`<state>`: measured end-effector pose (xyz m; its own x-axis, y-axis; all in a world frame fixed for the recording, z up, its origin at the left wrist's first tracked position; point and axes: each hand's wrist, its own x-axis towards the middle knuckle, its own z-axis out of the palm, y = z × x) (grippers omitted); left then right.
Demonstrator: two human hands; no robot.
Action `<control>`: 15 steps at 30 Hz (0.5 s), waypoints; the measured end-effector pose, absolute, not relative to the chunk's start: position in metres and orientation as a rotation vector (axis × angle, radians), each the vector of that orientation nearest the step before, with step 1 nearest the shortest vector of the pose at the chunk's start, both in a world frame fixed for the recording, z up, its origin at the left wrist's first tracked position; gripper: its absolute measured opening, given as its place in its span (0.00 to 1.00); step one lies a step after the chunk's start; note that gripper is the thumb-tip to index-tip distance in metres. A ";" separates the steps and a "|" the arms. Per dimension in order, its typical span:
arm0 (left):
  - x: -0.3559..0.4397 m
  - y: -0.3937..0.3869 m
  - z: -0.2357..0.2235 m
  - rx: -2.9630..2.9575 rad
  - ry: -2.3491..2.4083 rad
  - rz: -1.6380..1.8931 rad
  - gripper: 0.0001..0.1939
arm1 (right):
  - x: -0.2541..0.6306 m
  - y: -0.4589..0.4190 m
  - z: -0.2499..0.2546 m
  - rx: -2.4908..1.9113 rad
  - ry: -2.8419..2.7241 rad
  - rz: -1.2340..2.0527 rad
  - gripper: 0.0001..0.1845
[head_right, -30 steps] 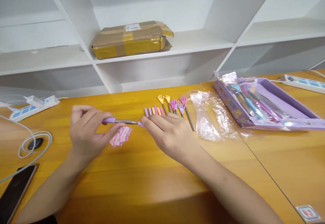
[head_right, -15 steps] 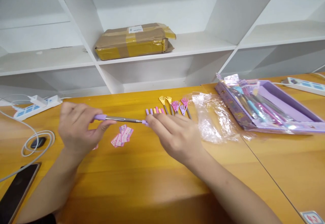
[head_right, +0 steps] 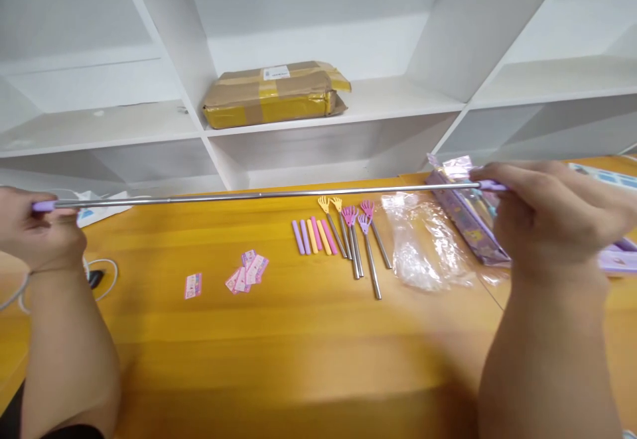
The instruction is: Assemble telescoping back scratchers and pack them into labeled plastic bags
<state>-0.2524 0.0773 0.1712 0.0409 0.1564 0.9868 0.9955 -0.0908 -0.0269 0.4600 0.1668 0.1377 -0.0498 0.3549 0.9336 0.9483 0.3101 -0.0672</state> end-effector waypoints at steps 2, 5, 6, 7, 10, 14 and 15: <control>-0.251 0.084 0.165 -1.449 -1.373 -1.141 0.42 | 0.468 0.174 0.132 -1.167 -1.640 -0.827 0.19; -0.236 0.092 0.161 -1.504 -1.486 -1.080 0.44 | 0.474 0.188 0.124 -1.315 -1.703 -0.770 0.13; -0.232 0.093 0.161 -1.522 -1.485 -1.068 0.44 | 0.477 0.192 0.123 -1.351 -1.726 -0.737 0.11; -0.229 0.094 0.161 -1.534 -1.469 -1.064 0.43 | 0.479 0.195 0.122 -1.347 -1.736 -0.726 0.10; -0.223 0.090 0.166 -1.530 -1.379 -1.067 0.41 | 0.487 0.195 0.125 -1.226 -1.672 -0.804 0.09; -0.215 0.081 0.174 -1.544 -1.158 -1.088 0.30 | 0.484 0.182 0.136 -1.159 -1.601 -0.844 0.04; -0.212 0.079 0.176 -1.554 -1.104 -1.100 0.27 | 0.481 0.178 0.138 -1.172 -1.595 -0.824 0.04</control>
